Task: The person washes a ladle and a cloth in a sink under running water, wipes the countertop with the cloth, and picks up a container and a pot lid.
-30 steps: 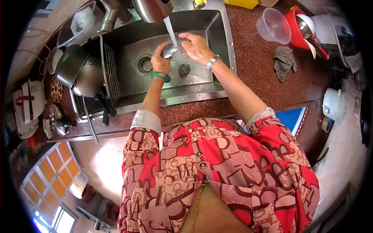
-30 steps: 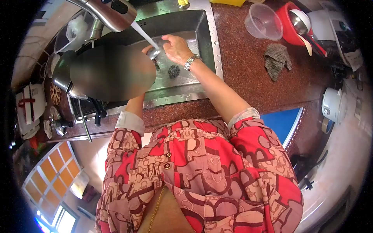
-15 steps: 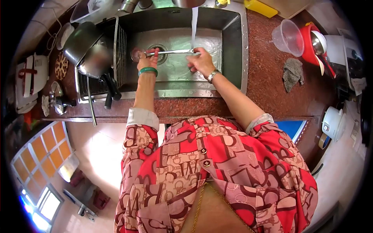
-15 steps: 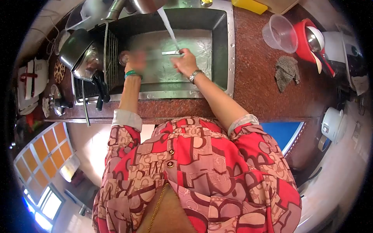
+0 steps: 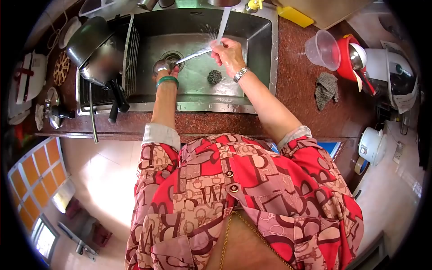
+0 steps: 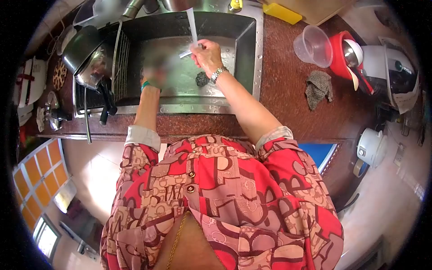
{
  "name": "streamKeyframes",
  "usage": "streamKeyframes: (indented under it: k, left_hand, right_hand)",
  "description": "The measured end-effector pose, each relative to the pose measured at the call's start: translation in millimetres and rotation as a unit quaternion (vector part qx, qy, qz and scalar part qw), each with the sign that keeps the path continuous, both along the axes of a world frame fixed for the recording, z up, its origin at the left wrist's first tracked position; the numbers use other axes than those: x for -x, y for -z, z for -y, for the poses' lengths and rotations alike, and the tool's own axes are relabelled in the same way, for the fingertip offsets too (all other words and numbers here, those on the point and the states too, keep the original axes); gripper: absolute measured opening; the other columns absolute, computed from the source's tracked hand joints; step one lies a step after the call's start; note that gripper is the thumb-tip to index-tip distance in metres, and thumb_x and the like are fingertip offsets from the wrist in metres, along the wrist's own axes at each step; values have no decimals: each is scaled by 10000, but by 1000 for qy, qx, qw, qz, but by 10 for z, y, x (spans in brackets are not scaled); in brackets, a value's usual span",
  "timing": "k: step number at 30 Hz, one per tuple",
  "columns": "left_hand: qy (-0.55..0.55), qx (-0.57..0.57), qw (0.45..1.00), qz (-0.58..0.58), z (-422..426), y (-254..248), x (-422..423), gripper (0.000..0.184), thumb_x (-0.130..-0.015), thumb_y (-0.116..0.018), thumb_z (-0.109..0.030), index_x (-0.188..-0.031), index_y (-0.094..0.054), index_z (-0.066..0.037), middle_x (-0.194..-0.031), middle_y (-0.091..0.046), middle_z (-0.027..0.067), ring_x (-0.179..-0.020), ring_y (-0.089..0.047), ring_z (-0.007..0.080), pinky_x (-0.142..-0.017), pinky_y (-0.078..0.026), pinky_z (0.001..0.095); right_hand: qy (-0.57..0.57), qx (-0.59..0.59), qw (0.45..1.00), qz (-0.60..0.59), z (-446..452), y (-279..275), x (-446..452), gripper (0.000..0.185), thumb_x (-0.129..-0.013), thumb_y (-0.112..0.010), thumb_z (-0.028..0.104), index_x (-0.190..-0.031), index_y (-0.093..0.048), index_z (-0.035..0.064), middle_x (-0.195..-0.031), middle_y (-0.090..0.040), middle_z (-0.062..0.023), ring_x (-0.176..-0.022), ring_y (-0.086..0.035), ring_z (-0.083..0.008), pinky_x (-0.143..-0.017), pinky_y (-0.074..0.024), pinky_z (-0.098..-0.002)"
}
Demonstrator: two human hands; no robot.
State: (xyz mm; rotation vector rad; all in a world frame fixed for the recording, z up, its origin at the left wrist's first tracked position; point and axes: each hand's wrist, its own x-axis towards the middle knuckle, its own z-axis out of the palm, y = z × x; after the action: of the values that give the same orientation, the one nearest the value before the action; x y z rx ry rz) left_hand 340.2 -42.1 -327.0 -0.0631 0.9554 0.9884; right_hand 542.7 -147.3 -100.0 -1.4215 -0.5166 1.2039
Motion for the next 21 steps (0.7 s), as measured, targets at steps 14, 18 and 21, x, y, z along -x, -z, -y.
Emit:
streamKeyframes:
  k: [14,18,21]
  left_hand:
    - [201,22,979,19,629,-1114,-1055,337,-923,-360,-219,-965,-439,106,-815,-574,222,-640,-594,280,-538,-523,333]
    - [220,24,975,-13,738,-1487,-1229,379,-937,-282,-287,-1019,-416,58,-864,-552,232,-668,-583,330,-588,-517,405]
    - [208,11,978,9,773,-1371,-1324,329,-933,-288,-253,-1033,-414,34,-885,-545,239,-723,-577,358,-628,-509,425]
  right_hand:
    - [-19,-39,981,191,672,-905,-314,148,-795,-555,78,-905,-606,-8,-600,-547,-15,-472,-484,-57,-402,-375,-190]
    - [-39,-11,971,236,918,-1011,-467,176,-822,-522,51,-970,-610,12,-654,-568,-22,-492,-494,-53,-427,-398,-180]
    - [-73,-51,927,363,1076,-1054,-466,178,-811,-523,30,-959,-621,16,-674,-562,-26,-520,-507,-55,-460,-412,-182]
